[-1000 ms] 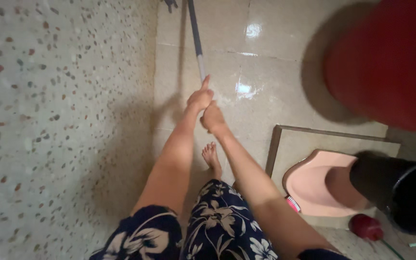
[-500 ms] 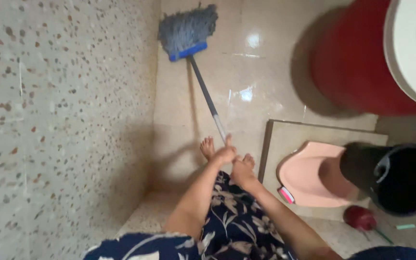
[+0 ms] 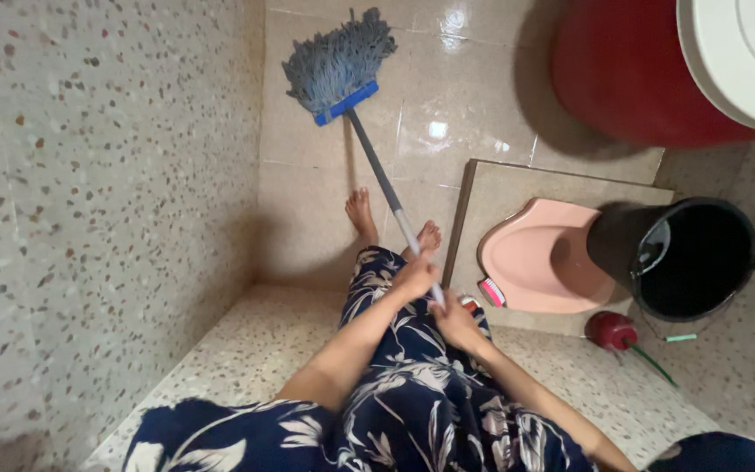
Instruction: The person mops a tiled floor using a blue mop, moving it back and forth to clean the surface. The task is performed in a small room containing a red bucket, a black bucket, and a pink basin.
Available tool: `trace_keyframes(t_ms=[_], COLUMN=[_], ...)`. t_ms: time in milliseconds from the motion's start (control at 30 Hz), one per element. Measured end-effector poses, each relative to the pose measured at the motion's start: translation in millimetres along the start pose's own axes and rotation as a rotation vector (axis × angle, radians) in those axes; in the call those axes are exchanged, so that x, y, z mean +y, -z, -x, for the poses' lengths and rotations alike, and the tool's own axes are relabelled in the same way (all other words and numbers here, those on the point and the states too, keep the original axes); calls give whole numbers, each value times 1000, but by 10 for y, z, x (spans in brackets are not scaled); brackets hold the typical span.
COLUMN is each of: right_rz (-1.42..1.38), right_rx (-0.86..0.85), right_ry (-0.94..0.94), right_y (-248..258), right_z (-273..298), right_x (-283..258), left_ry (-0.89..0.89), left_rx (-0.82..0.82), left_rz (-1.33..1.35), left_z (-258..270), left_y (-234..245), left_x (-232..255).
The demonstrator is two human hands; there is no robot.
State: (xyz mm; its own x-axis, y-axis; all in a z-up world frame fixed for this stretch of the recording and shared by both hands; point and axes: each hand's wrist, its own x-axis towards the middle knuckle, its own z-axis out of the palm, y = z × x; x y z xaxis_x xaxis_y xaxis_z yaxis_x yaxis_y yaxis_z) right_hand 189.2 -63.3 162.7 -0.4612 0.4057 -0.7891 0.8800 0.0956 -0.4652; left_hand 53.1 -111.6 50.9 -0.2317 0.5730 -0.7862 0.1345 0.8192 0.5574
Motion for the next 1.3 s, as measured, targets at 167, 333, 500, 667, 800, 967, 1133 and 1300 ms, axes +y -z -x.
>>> trace_keyframes(t_ms=[167, 333, 500, 667, 800, 967, 1133, 1300], right_rz=[118, 86, -25, -62, -53, -24, -63, -262], right_rx=[61, 39, 86, 123, 139, 200, 327, 561], right_ry=[51, 20, 126, 66, 31, 19, 86, 524], right_y=[-182, -589, -1160, -1191, -934, -830, -1022, -611], right_z=[-282, -866, -1826, -2502, -2802, -3186, -3719, -4624], right_x=[-33, -51, -515, -1166, -1183, -942, -972, -2030], left_ry=[-93, 313, 78, 360, 566, 532, 293, 24], left_rx=[194, 204, 475, 216, 197, 208, 301, 364], left_rz=[187, 137, 27, -7, 124, 130, 87, -286], left_z=[-73, -270, -963, -1450, -1478, -1718, -2658, -3653], left_y=[29, 315, 1097, 1999, 2356, 2366, 2270, 3190], left_x=[-74, -19, -489, -320, 264, 421, -135, -230])
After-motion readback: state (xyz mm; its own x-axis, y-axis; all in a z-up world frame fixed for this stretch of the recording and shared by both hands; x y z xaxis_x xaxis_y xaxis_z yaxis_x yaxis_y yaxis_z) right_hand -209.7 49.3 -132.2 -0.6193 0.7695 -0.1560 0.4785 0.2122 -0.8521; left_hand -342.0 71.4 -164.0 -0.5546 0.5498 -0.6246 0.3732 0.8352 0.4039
